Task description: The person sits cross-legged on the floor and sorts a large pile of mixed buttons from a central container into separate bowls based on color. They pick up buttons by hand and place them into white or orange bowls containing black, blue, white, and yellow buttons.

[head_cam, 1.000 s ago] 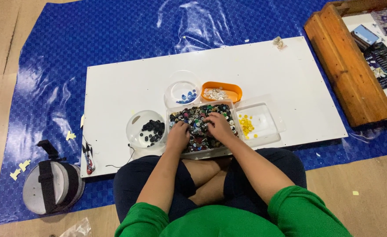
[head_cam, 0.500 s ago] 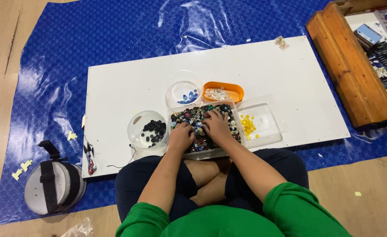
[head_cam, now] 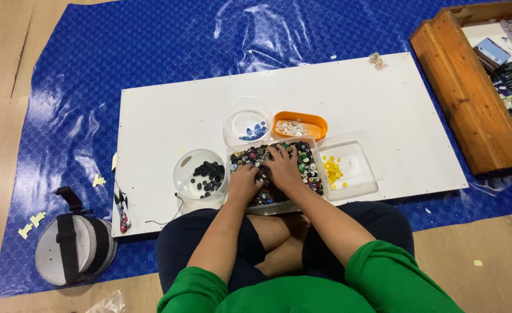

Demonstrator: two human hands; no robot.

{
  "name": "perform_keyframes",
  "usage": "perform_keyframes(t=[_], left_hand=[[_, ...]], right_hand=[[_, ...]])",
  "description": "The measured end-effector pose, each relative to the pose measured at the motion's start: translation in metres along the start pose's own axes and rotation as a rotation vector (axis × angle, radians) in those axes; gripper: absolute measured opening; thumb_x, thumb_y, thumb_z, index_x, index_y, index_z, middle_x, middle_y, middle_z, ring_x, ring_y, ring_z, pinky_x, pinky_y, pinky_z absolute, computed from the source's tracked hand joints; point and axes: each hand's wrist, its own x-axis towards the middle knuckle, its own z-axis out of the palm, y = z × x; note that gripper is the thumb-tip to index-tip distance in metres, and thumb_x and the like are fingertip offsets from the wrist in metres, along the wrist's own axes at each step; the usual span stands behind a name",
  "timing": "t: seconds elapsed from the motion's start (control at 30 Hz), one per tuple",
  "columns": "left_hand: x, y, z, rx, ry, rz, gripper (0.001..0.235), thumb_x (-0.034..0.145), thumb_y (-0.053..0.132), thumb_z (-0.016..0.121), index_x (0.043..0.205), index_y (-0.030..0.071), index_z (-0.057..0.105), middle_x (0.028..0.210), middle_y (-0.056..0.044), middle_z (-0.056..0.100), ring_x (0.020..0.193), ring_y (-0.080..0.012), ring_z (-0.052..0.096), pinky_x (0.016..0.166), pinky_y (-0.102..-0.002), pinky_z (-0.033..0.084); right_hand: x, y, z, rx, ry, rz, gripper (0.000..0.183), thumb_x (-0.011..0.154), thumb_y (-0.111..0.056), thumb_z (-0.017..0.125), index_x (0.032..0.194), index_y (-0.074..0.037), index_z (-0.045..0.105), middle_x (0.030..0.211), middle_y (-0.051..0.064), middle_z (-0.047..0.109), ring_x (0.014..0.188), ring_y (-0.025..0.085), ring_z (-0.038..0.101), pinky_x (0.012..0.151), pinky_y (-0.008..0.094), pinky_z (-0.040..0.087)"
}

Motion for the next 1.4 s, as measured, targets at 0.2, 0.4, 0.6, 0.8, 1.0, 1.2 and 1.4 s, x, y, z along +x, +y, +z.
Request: perform_keyframes(t=[0.2,0.4,0.6,0.8,1.0,1.2,1.4], left_hand=[[0.002,-0.003,0.004,0.067,-0.010,-0.030,0.046,0.076,0.047,0.080,0.116,0.025,0.071,0.125,0.000,0.068,0.126,-0.0261,0.060,0.095,-0.045,0.056],[0.001,0.010,-0.014,0.041,-0.039,-0.047,0.050,0.079,0.042,0.076,0.125,0.025,0.068,0.136,-0.002,0.062,0.134,-0.0299,0.054,0.102,-0.048,0.051],[0.000,0.016,-0.027,0.026,-0.150,-0.077,0.050,0.083,0.043,0.075,0.129,0.027,0.064,0.141,-0.004,0.058,0.140,-0.0314,0.047,0.105,-0.048,0.047],[0.004,-0.001,0.006,-0.003,-0.157,-0.079,0.051,0.083,0.047,0.073,0.130,0.030,0.064,0.130,-0.003,0.062,0.130,-0.0312,0.055,0.095,-0.046,0.052],[0.003,0.000,0.004,-0.022,-0.111,-0.054,0.049,0.082,0.044,0.076,0.127,0.026,0.067,0.126,-0.008,0.064,0.127,-0.0344,0.058,0.092,-0.047,0.055],[0.004,0.000,0.004,-0.009,-0.099,-0.055,0.048,0.080,0.045,0.076,0.125,0.027,0.068,0.125,-0.007,0.064,0.127,-0.0334,0.059,0.092,-0.046,0.055],[0.005,0.009,-0.019,-0.059,-0.172,-0.082,0.040,0.088,0.035,0.074,0.125,0.021,0.069,0.123,-0.010,0.067,0.123,-0.0311,0.062,0.094,-0.042,0.056]], right_hand=[[0.010,-0.001,-0.006,0.061,0.059,0.006,0.004,0.089,-0.017,0.074,0.091,-0.018,0.077,0.127,0.007,0.063,0.128,0.035,0.055,0.111,0.070,0.032],[0.034,0.026,0.002,0.661,-0.176,0.371,0.022,0.097,-0.025,0.070,0.114,-0.014,0.080,0.110,0.010,0.078,0.108,0.030,0.072,0.095,0.045,0.057],[0.085,0.046,0.033,1.282,-0.129,0.873,0.030,0.095,-0.027,0.070,0.115,-0.005,0.073,0.080,0.009,0.074,0.060,0.017,0.068,0.048,0.031,0.053],[0.117,0.043,0.049,1.547,-0.121,1.167,0.029,0.094,-0.030,0.073,0.110,-0.009,0.061,0.078,0.007,0.072,0.052,0.017,0.061,0.040,0.025,0.047],[0.125,0.029,0.074,1.434,0.019,1.189,0.033,0.089,-0.033,0.077,0.107,-0.009,0.063,0.070,0.005,0.069,0.045,0.013,0.056,0.037,0.024,0.043],[0.124,0.022,0.074,1.455,0.033,1.273,0.034,0.085,-0.030,0.074,0.108,-0.008,0.061,0.069,0.006,0.071,0.044,0.014,0.058,0.037,0.026,0.044],[0.096,0.024,0.032,1.355,-0.160,1.131,0.055,0.086,-0.033,0.079,0.130,-0.007,0.060,0.076,0.008,0.075,0.051,0.020,0.065,0.045,0.032,0.055]])
